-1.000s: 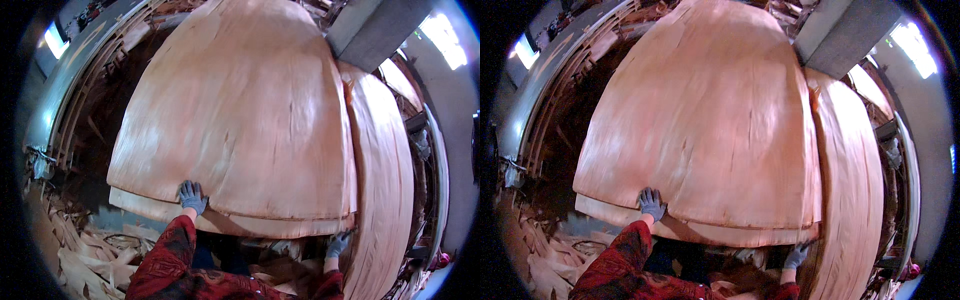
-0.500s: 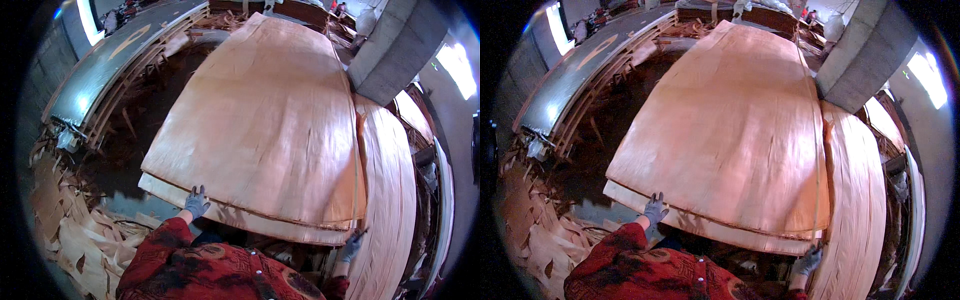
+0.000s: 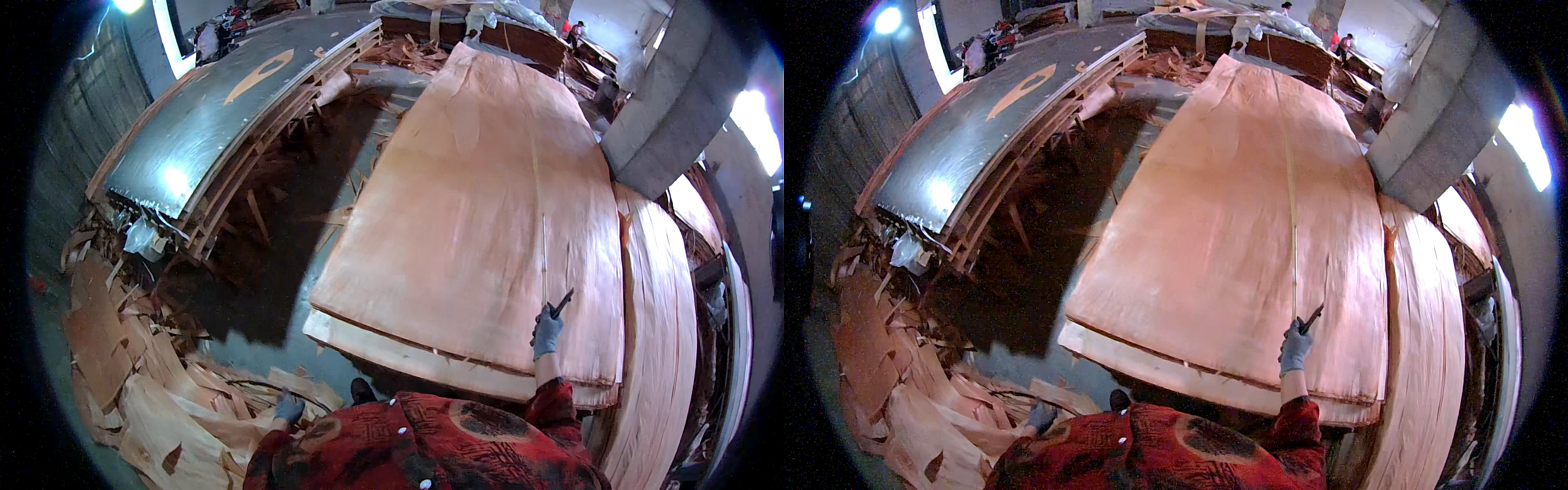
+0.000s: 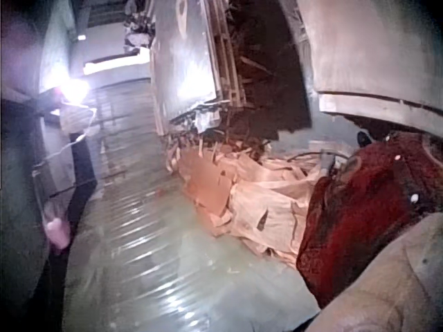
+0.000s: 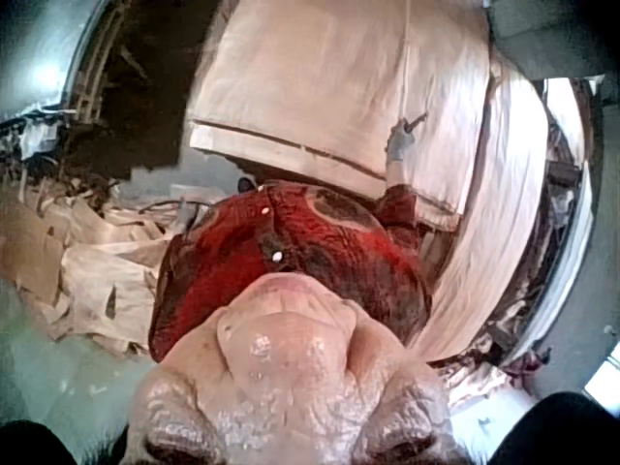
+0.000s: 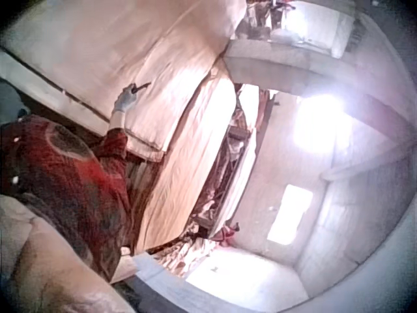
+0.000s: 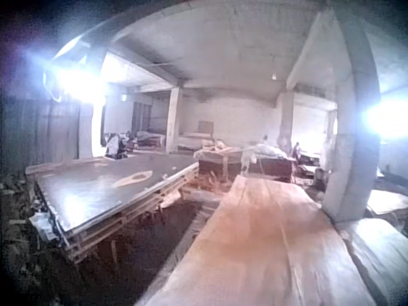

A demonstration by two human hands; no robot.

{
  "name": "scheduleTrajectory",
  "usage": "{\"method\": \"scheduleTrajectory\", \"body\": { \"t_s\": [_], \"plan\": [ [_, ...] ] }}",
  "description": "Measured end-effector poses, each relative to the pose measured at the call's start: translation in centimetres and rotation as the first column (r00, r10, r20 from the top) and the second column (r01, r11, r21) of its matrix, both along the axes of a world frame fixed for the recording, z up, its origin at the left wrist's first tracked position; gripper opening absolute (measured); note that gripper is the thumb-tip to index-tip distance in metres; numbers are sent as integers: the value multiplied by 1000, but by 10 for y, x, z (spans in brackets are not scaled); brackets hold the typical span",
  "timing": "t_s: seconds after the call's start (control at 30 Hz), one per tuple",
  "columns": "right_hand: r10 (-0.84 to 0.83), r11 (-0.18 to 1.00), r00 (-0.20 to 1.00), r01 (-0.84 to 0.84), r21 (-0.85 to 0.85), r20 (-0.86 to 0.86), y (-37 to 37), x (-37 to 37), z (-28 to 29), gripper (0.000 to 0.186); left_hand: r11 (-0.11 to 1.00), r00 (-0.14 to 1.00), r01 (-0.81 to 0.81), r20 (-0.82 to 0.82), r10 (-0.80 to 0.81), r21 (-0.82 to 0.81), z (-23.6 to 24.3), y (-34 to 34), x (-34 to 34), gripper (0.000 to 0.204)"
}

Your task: The person applies a large sheet of thin wood veneer to a curved wooden surface. They smooth the veneer with a wooden stick and then use a utility knife to trim the excess material along the edges. The person also applies small strips of tape to secure the veneer in place.

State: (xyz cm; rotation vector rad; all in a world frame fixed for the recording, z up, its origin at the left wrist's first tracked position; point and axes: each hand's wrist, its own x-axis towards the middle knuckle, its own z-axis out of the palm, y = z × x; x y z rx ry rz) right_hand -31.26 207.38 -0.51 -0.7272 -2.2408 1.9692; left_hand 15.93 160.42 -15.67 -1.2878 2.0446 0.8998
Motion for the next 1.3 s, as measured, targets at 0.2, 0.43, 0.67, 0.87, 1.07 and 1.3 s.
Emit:
{"method": "scheduleTrajectory", "body": {
  "t_s": [0.2, 0.43, 0.67, 0.87, 1.07, 1.3],
  "plan": [
    [60, 980, 996, -47, 192, -65, -92, -77, -29, 19, 944, 942, -331, -59, 330, -10, 0, -81, 87, 78],
    [211, 977, 962, -211, -21, 175, -195, -161, -57, 23, 893, 911, -396, 30, 411, -214, 23, -46, 193, 76],
    [240, 955, 912, -160, -251, 333, -248, -126, -57, 36, 902, 854, -432, 323, 408, 3, 70, 16, 225, 82],
    [183, 982, 964, -190, 18, 195, -331, -114, -63, 31, 884, 865, -467, 219, 451, 24, 43, -20, 219, 71],
    [322, 921, 931, -350, 173, 172, -429, -77, -83, 25, 849, 839, -528, 152, 522, -4, 6, -202, 213, 70],
    [227, 963, 970, -238, 129, 88, -678, 56, 18, 26, 859, 860, -510, -3, 511, -46, 52, -463, 205, 63]
  ]
}}
